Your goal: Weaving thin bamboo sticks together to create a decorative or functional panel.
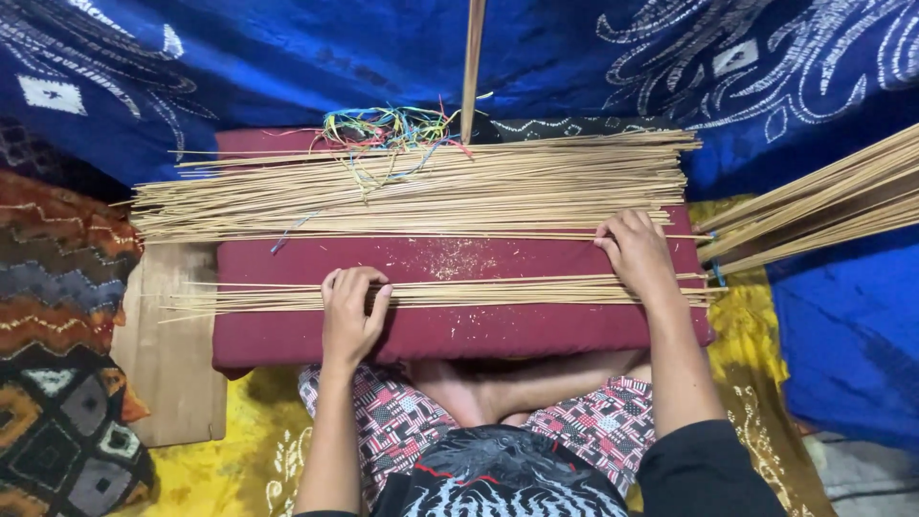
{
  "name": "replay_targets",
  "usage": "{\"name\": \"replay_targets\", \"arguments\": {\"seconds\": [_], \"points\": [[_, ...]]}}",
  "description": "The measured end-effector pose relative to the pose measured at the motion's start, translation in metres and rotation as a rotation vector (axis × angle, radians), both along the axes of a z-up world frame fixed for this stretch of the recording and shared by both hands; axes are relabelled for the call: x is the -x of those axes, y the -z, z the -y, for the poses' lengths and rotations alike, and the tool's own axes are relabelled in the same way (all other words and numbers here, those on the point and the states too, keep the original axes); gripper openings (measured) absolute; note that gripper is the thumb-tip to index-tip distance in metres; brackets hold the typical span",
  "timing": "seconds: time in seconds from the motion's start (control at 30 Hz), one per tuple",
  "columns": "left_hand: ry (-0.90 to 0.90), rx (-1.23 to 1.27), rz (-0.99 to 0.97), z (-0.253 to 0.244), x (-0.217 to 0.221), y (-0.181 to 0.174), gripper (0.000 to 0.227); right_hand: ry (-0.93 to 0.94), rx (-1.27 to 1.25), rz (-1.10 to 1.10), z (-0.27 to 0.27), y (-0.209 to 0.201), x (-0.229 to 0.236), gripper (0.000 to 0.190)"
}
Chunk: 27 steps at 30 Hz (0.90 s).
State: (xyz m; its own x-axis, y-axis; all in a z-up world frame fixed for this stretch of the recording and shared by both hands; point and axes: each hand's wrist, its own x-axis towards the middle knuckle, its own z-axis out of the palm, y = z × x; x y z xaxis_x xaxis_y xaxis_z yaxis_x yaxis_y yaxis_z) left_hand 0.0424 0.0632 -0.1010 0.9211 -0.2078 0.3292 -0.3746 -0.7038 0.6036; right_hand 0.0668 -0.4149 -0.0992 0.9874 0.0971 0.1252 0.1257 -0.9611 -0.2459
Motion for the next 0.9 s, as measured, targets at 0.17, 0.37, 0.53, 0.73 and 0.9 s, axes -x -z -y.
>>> {"name": "replay_targets", "arguments": {"seconds": [0.17, 0.37, 0.53, 0.73, 0.9], "points": [[0.005, -0.038, 0.214, 0.006, 0.006, 0.001, 0.013, -0.035, 0.092, 0.227, -0.002, -0.007, 0.024, 0.016], [0.223, -0.142, 0.520, 0.079, 0.024, -0.053, 0.014, -0.187, -0.032, 0.328, -0.052, -0.032, 0.064, 0.013], [0.402, -0.485, 0.405, 0.114, 0.032, -0.073, 0.015, -0.390, -0.112, 0.303, -0.080, -0.078, 0.099, 0.015], [0.385, -0.537, 0.280, 0.058, 0.030, -0.109, 0.012, -0.212, -0.164, 0.264, -0.023, -0.068, 0.129, 0.017], [0.473, -0.513, 0.339, 0.120, 0.043, -0.082, 0.012, -0.292, -0.181, 0.289, -0.079, -0.074, 0.121, 0.018]]}}
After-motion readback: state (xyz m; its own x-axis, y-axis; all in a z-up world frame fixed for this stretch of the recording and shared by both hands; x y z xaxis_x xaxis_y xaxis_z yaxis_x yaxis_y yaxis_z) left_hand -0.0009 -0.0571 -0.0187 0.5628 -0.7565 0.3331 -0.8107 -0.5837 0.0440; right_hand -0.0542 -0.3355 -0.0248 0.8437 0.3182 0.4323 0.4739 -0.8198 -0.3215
